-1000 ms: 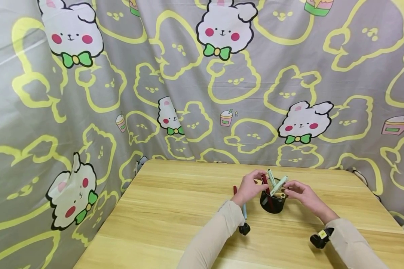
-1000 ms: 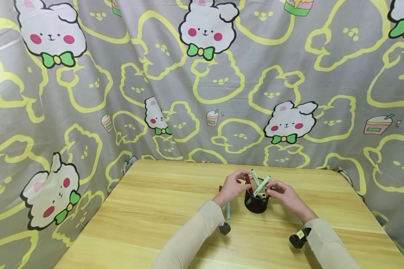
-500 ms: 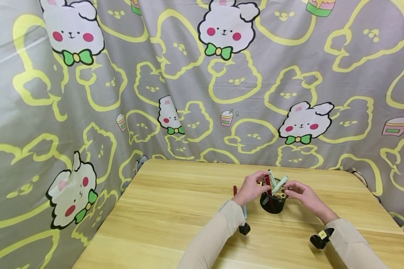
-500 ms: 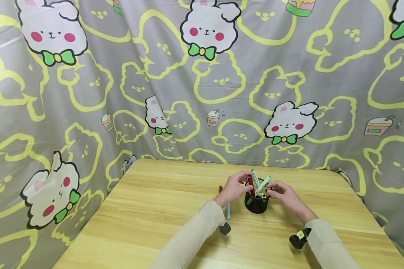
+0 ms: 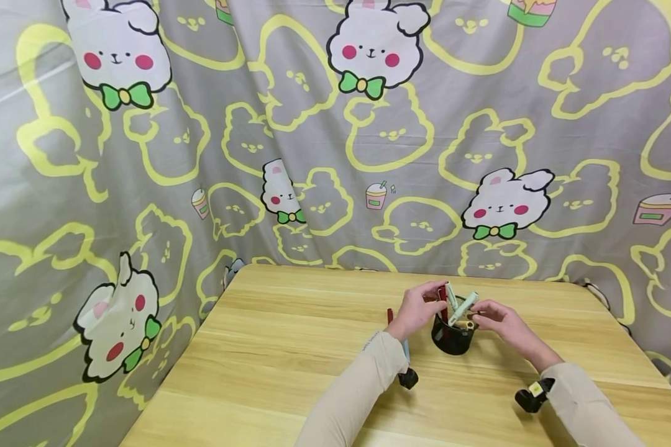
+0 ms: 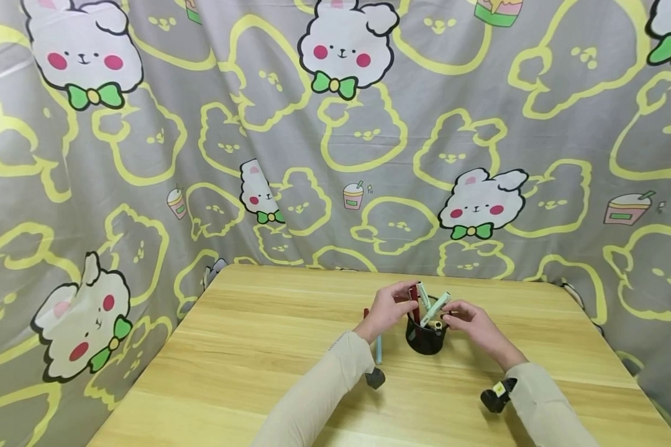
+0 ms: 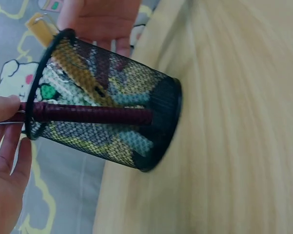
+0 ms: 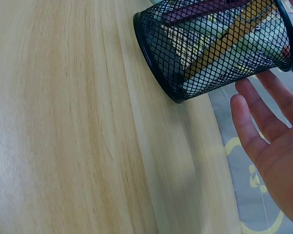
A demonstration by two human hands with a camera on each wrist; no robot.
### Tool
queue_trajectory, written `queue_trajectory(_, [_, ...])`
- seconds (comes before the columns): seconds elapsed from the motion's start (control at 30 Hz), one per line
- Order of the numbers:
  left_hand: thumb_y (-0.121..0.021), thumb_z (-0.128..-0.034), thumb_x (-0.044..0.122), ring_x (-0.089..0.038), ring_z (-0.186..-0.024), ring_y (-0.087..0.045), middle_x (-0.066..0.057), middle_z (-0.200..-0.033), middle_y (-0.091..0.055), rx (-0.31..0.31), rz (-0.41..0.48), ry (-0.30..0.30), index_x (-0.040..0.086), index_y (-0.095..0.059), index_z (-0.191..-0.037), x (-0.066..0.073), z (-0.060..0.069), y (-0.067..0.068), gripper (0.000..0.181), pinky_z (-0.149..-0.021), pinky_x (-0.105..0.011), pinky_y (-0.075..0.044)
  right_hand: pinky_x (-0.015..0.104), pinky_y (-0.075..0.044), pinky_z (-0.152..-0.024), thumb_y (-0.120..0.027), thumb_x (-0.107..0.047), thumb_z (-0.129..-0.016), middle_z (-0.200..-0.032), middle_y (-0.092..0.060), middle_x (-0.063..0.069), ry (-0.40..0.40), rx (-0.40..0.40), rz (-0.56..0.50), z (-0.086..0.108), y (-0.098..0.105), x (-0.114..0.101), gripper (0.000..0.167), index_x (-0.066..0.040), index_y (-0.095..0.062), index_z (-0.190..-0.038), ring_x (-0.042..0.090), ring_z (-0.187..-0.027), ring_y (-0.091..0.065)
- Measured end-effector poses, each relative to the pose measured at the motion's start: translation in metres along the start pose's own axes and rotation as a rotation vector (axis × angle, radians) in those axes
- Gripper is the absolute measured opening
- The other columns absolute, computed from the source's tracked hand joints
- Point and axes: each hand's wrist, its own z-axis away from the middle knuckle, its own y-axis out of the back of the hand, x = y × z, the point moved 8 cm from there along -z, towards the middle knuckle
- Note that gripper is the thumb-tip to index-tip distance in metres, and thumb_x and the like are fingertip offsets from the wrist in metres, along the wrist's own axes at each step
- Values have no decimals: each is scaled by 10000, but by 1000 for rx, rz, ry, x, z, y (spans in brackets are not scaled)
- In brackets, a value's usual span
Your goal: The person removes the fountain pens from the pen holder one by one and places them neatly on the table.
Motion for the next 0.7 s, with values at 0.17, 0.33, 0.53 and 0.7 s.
queue_trajectory(0.17, [-695,-858,57,-37,-893,-600,96,-977,-648,17,96,8,288,-616,-1263,7,-3,4,473,-642,-192,-503,261,-536,-736,-566,-44,-942,-1017,-642,47,1,-5,-6,1,-1,-2,281,155,-503,-1129,55,-874,-613])
queue_trajectory(0.33, [-702,-852,61,-9,-914,-574,129,-978,-635,42,116,-19,281,-624,-1257,16,-7,8,467,-615,-185,-488,265,-536,-735,-565,-41,-942,-1009,-646,36,1,-2,-9,1,0,-2,277,155,-503,-1126,56,-870,-614])
queue_trajectory(0.53, [-691,-855,37,-27,-940,-575,45,-1025,-656,83,175,-62,215,-608,-1281,31,-10,20,469,-757,-209,-503,272,-537,-753,-577,-62,-939,-1008,-637,48,-5,3,-4,0,0,-2,284,142,-509,-1124,59,-883,-614])
queue_trajectory(0.7, [-673,-854,-6,-88,-936,-600,-57,-1065,-667,116,262,-105,150,-591,-1297,47,-12,35,477,-783,-227,-515,252,-532,-750,-570,-50,-940,-1012,-637,86,4,-5,-5,1,-1,-4,271,146,-506,-1116,55,-884,-612])
